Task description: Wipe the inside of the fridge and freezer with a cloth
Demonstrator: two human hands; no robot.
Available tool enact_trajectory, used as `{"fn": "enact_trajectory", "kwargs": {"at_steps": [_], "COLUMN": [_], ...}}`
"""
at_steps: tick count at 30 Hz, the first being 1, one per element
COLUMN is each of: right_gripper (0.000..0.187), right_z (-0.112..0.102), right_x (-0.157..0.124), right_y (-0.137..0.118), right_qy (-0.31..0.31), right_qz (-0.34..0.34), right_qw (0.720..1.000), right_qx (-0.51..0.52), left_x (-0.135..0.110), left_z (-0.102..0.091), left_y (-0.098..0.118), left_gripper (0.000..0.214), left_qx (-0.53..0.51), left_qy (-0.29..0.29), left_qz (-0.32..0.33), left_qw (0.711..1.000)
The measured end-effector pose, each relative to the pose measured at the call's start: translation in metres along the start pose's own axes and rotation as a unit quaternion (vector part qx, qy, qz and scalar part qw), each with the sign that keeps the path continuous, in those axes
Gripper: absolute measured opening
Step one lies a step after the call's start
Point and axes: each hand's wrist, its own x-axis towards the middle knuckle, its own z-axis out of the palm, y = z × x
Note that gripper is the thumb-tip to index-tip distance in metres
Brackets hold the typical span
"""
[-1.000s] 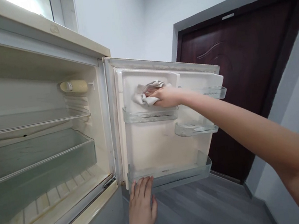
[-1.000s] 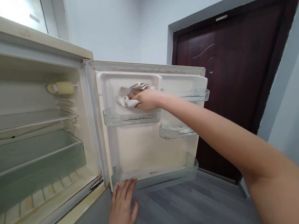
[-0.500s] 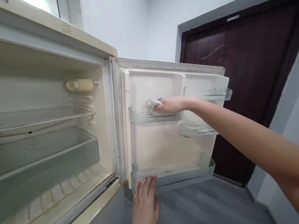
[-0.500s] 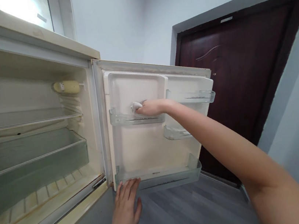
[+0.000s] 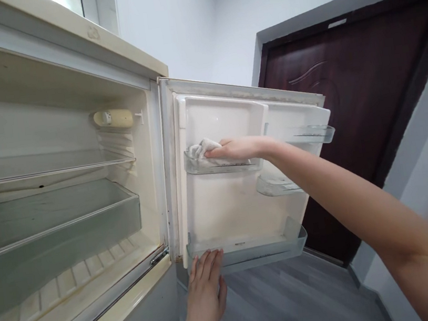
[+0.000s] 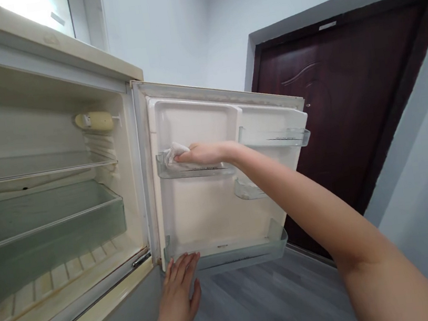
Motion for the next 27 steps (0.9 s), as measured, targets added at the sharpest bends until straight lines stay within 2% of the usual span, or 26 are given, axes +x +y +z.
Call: {"fn": "enact_trajectory", "kwargs": {"at_steps": [3,7,10,12,14,17,19,21,22,23,24,27], "right_gripper": [0.050,0.044,0.041,0.046,0.053,0.055,0.054,0.049,0.047,0.046,0.046,0.051], "right_z": [-0.009,-0.024,-0.036,-0.040,-0.038,-0.017,0.010,0.041,0.057,0.072,0.085,0.114], "right_x": [-0.007,-0.019,-0.030,-0.040,-0.056,-0.087,-0.105,-0.115,-0.116,-0.114,-0.109,-0.083], "right_y": [0.010,0.030,0.047,0.056,0.062,0.066,0.065,0.061,0.058,0.056,0.054,0.049], "right_qy": [0.003,0.044,0.112,0.201,0.310,0.475,0.607,0.736,0.763,0.767,0.749,0.625], "right_qz": [0.018,0.060,0.092,0.106,0.122,0.138,0.121,0.087,0.073,0.066,0.066,0.085], "right_qw": [0.999,0.996,0.989,0.964,0.915,0.814,0.724,0.615,0.595,0.599,0.626,0.758], "right_qx": [-0.050,-0.044,0.038,0.135,0.228,0.304,0.304,0.267,0.242,0.222,0.205,0.167], "left_x": [-0.001,-0.001,-0.001,0.000,0.000,0.000,0.000,0.001,0.001,0.001,0.001,0.000], "left_z": [-0.001,-0.002,-0.003,-0.002,-0.001,0.001,0.002,0.001,0.001,0.000,-0.001,-0.002], "left_y": [0.001,0.002,0.003,0.003,0.004,0.004,0.005,0.005,0.005,0.005,0.005,0.005], "left_gripper": [0.062,0.063,0.060,0.058,0.056,0.055,0.054,0.055,0.056,0.056,0.057,0.055], "left_qx": [0.000,0.002,0.003,0.004,0.004,0.008,0.011,0.010,0.007,0.003,-0.001,-0.007], "left_qy": [-0.006,-0.007,-0.005,0.000,0.005,0.018,0.027,0.035,0.036,0.035,0.032,0.022], "left_qz": [-0.004,-0.004,-0.004,-0.005,-0.006,-0.006,-0.003,0.001,0.003,0.004,0.004,-0.001], "left_qw": [1.000,1.000,1.000,1.000,1.000,1.000,1.000,0.999,0.999,0.999,0.999,1.000]}}
